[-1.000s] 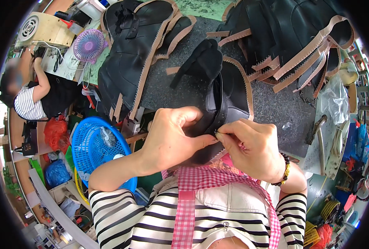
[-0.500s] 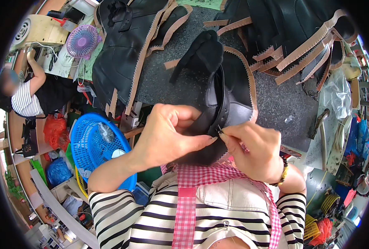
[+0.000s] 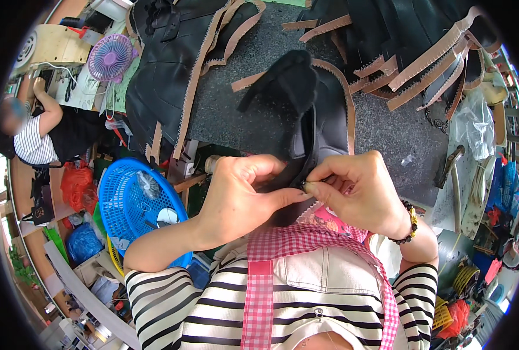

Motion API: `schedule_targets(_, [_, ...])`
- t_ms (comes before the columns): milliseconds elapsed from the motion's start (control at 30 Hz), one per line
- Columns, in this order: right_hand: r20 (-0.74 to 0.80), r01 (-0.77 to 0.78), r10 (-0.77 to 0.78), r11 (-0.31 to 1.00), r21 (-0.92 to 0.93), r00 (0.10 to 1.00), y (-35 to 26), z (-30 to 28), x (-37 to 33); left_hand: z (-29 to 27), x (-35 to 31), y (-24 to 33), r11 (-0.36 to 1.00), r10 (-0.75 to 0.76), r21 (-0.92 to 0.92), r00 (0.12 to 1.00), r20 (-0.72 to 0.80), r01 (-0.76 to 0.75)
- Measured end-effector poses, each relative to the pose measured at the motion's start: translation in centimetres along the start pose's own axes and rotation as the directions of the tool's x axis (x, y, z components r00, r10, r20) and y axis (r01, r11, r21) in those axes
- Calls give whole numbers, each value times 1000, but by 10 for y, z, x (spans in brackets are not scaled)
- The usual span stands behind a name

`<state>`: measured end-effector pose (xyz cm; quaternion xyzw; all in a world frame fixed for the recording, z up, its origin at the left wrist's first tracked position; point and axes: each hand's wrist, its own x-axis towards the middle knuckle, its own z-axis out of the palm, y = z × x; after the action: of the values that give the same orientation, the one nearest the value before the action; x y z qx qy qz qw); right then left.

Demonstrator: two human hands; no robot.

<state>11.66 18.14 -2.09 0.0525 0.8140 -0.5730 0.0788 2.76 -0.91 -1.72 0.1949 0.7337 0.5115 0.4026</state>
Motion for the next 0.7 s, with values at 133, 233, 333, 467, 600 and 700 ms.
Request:
schedule_targets(133, [32, -168, 165, 979, 114, 986, -6, -5, 7, 4, 1, -7, 997, 38, 72, 998, -46, -34])
schedule_targets(233, [-3, -58, 58, 998, 33, 998, 4, -4, 7, 0, 7, -10, 992, -58, -112, 998, 15, 59])
schedule_targets(333, [-56, 142, -146, 987, -74, 988, 20, 3, 7, -2, 14, -23, 975, -116, -188, 992, 47, 122])
schedule_targets(467, [-50, 34, -22, 965, 261, 999, 29, -1, 6, 3, 14, -14, 997, 20, -72, 998, -63, -25])
schedule_targets(600, [12, -193, 206, 893, 406, 979, 40, 2, -3, 3, 10, -23, 983, 136, 143, 982, -131, -117])
schedule_targets(700, [-114, -23, 61, 950, 313, 992, 41, 10, -6, 7, 11, -22, 981, 166, 125, 973, -158, -148])
